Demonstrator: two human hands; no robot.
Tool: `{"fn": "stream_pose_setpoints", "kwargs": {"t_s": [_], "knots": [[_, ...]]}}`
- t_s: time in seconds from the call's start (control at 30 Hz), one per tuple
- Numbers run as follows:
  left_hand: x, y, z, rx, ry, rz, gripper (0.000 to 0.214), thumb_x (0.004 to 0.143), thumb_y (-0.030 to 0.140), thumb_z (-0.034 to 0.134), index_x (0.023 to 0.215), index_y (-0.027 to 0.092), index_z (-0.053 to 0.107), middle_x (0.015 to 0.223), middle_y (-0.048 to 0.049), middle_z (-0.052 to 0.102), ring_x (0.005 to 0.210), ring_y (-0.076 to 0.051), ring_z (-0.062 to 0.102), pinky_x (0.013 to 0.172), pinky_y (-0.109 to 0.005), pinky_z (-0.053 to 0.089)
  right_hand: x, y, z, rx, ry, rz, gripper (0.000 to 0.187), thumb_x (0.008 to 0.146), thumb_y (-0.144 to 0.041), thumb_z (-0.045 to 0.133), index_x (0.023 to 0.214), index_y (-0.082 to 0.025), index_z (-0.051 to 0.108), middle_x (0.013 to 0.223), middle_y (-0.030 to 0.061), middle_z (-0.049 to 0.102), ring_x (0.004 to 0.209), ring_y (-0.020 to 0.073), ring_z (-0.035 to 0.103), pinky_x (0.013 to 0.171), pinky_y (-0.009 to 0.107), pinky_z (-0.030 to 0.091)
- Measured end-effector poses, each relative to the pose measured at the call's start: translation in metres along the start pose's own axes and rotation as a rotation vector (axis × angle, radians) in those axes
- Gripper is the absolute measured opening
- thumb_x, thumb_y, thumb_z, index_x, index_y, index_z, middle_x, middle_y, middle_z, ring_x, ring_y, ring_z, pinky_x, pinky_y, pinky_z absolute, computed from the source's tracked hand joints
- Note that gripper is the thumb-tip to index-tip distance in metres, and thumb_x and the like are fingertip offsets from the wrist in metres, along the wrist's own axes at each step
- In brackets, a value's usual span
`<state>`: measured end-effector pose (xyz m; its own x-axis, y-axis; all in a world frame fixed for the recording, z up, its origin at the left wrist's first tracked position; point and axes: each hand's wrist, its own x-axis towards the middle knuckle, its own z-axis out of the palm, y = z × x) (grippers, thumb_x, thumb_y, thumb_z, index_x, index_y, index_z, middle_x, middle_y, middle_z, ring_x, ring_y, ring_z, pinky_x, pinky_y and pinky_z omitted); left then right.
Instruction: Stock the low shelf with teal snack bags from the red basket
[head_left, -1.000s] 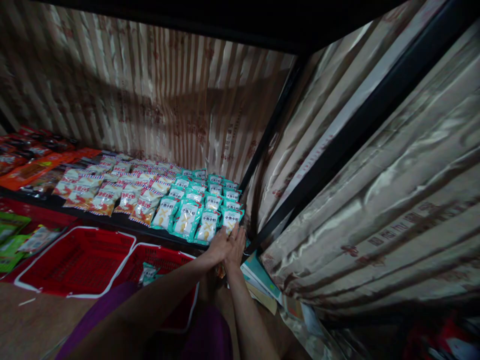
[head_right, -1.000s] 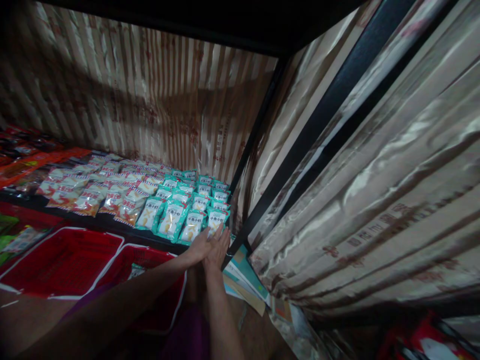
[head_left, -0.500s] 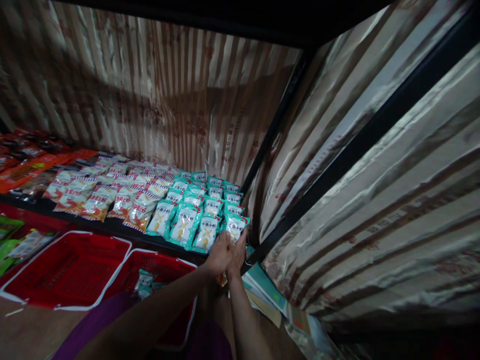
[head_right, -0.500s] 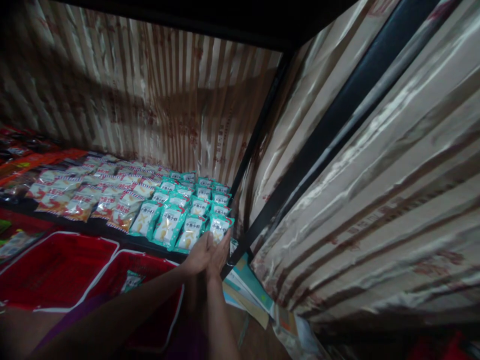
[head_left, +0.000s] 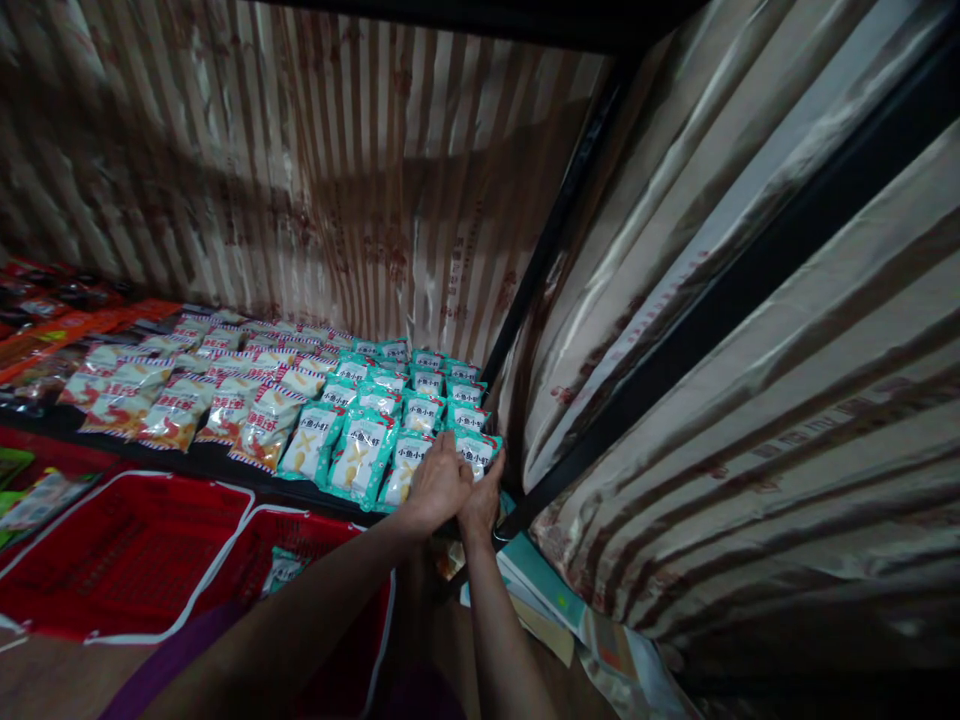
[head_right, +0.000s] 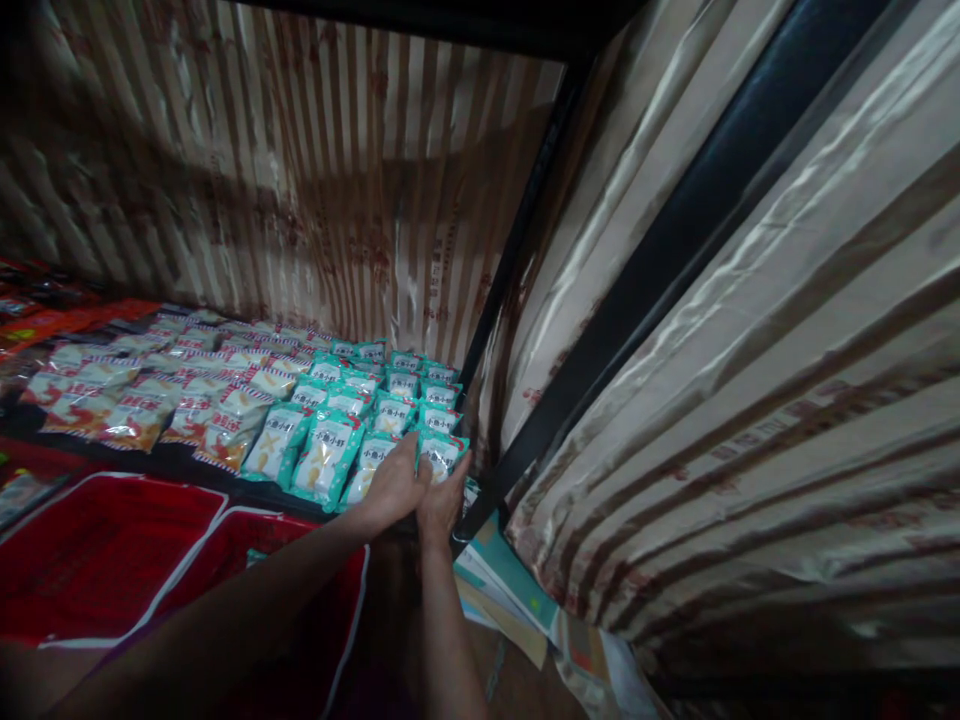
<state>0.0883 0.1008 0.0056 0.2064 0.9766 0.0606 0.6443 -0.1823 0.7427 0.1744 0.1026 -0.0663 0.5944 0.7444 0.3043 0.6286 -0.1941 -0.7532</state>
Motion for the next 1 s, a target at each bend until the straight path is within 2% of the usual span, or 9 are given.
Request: {"fn": "stream_pose_setpoints", "kwargs": {"t_s": [0.17, 0.33, 0.43, 0.57, 0.8, 1.0], "knots": [[0.023, 0.013, -0.008, -0.012, -0.088, -0.087, 0.062, 0.085, 0.031, 0.048, 0.14, 0.01, 0.032, 0.142, -0.0187, 0.044, 0.13, -0.026, 0.044, 0.105, -0.034, 0.036, 0.002, -0.002, -0.001, 0.034, -0.053, 0.104, 0.077, 0.087, -0.053, 0.036, 0.146, -0.007, 0.021, 0.121, 0.0242, 0.06, 0.097, 0.0331, 0.065, 0.075, 0.037, 0.046], [0.04, 0.014, -0.008, 0.034, -0.145, -0.157, 0.067, 0.085, 0.035, 0.048, 0.141, 0.006, 0.028, 0.131, -0.0231, 0.053, 0.121, -0.031, 0.052, 0.1, -0.04, 0.039, 0.006, -0.007, -0.004, 0.005, -0.12, 0.117, 0.074, 0.084, -0.048, 0.043, 0.145, -0.009, 0.025, 0.114, 0.0208, 0.065, 0.093, 0.0316, 0.066, 0.074, 0.036, 0.045], [0.043, 0.011, -0.004, 0.016, -0.155, -0.144, 0.063, 0.084, 0.032, 0.05, 0.14, 0.009, 0.032, 0.13, -0.0198, 0.055, 0.12, -0.029, 0.053, 0.099, -0.037, 0.04, 0.007, -0.006, -0.005, 0.019, -0.102, 0.095, 0.072, 0.084, -0.049, 0.041, 0.144, -0.01, 0.027, 0.113, 0.0195, 0.065, 0.095, 0.0308, 0.065, 0.073, 0.034, 0.045], [0.041, 0.007, 0.001, -0.031, -0.099, -0.122, 0.063, 0.083, 0.027, 0.05, 0.141, 0.012, 0.031, 0.135, -0.0171, 0.052, 0.123, -0.026, 0.051, 0.101, -0.034, 0.038, 0.008, -0.002, 0.0, 0.055, -0.068, 0.045, 0.071, 0.085, -0.05, 0.038, 0.143, -0.009, 0.028, 0.114, 0.0199, 0.064, 0.095, 0.0309, 0.064, 0.074, 0.035, 0.046], [0.048, 0.005, 0.001, -0.042, -0.083, -0.112, 0.068, 0.082, 0.024, 0.049, 0.144, 0.006, 0.026, 0.137, -0.0202, 0.049, 0.125, -0.027, 0.049, 0.103, -0.033, 0.037, 0.012, 0.002, 0.014, -0.04, -0.046, 0.032, 0.075, 0.085, -0.048, 0.038, 0.145, -0.005, 0.022, 0.12, 0.024, 0.06, 0.1, 0.0345, 0.063, 0.079, 0.041, 0.046], [0.054, 0.007, -0.001, -0.021, -0.119, -0.12, 0.068, 0.082, 0.023, 0.049, 0.144, 0.006, 0.026, 0.13, -0.0203, 0.055, 0.12, -0.028, 0.053, 0.1, -0.036, 0.04, 0.013, -0.004, 0.013, -0.096, -0.066, 0.06, 0.069, 0.089, -0.046, 0.032, 0.145, -0.007, 0.021, 0.117, 0.0232, 0.062, 0.1, 0.0347, 0.063, 0.081, 0.043, 0.045]]}}
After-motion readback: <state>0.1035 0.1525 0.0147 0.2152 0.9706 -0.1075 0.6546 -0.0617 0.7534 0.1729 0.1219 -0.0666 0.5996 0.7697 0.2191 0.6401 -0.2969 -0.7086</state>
